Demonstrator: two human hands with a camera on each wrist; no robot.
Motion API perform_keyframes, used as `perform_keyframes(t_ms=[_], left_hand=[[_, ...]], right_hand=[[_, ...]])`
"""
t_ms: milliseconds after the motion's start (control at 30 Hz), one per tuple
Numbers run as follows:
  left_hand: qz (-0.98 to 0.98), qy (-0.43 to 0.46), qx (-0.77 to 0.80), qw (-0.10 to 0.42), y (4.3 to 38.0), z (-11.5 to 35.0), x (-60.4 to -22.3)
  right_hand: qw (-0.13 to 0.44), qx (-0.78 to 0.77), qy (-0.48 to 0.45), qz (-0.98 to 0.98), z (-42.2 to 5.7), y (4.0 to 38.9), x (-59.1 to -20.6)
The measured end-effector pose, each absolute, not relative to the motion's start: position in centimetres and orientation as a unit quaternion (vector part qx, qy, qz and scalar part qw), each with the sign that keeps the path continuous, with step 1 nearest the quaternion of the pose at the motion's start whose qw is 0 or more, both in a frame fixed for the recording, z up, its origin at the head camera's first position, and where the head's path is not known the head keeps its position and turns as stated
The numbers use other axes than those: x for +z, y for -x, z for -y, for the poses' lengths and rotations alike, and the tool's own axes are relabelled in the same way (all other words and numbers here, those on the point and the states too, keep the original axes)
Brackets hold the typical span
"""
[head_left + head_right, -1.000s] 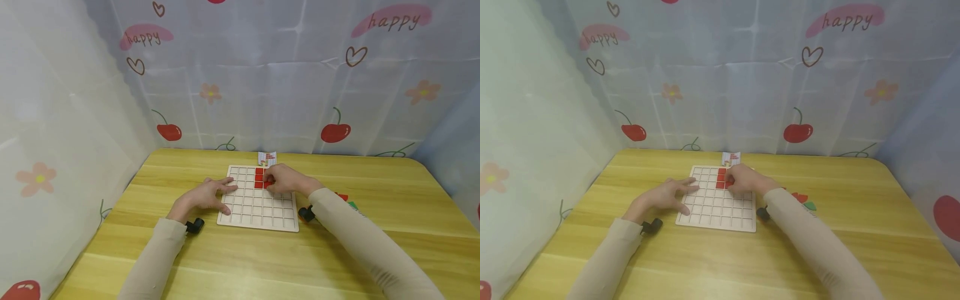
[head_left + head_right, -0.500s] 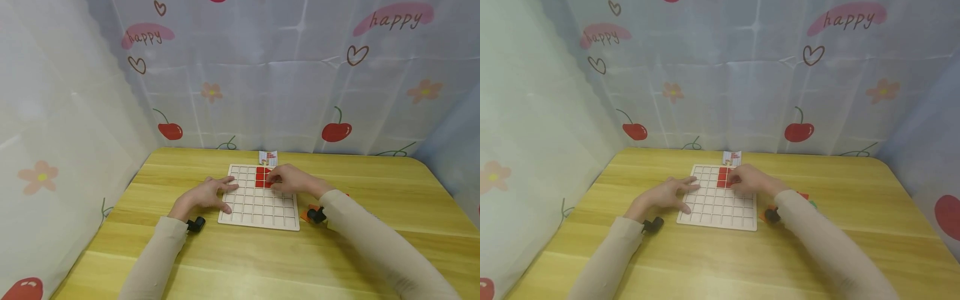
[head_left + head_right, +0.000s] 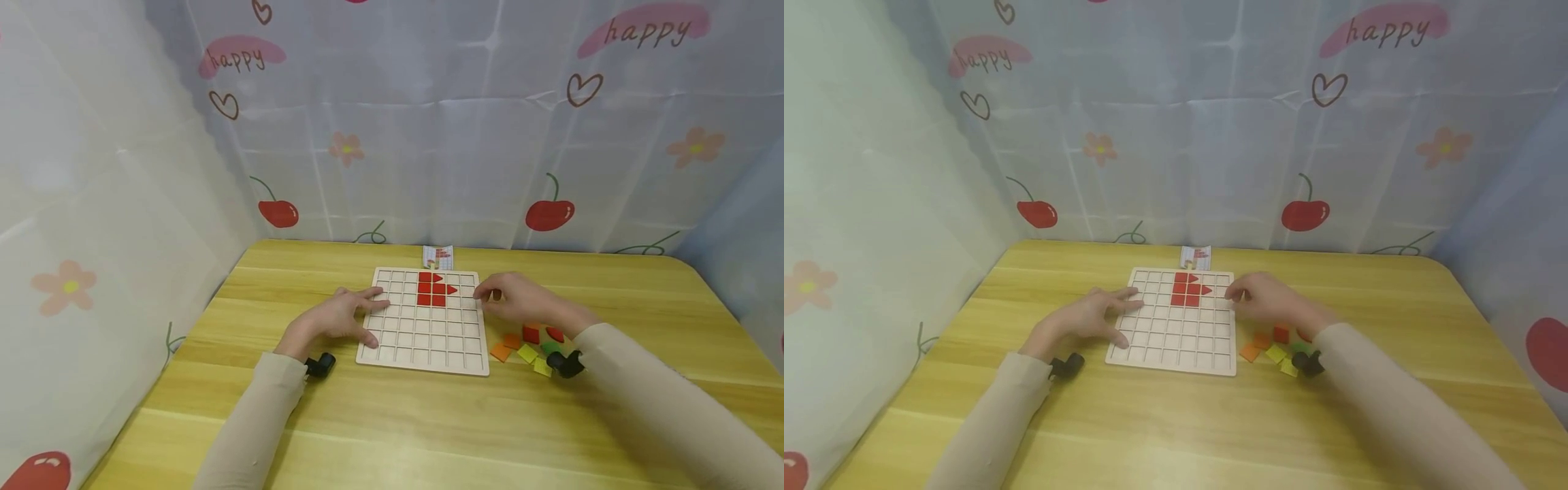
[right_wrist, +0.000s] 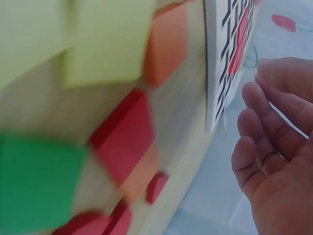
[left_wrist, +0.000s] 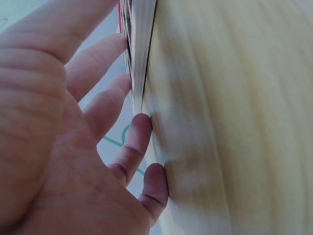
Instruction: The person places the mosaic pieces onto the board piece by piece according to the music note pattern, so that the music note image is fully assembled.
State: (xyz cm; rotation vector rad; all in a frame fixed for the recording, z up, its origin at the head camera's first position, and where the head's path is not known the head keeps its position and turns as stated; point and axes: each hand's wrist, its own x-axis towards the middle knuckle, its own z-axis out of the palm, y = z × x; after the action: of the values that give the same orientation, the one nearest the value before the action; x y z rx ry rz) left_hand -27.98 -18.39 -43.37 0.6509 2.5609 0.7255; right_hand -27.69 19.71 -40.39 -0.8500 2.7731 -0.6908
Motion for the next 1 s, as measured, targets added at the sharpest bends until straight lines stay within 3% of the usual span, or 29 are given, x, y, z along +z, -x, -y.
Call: perform_keyframes(t_ms=[667,1000], left_hand=[[-0.908,-0.23,0.277,0.213,28.2,18.5,-43.2],[-0.907,-0.233,0.278,0.213,28.0,18.5,-43.3]], right_hand=[[0.047,-0.228,0.281,-0.931,-25.6,23.7,-41.0],[0.062,-0.207,0.254,-0.943,-26.3,22.9,-42.1]])
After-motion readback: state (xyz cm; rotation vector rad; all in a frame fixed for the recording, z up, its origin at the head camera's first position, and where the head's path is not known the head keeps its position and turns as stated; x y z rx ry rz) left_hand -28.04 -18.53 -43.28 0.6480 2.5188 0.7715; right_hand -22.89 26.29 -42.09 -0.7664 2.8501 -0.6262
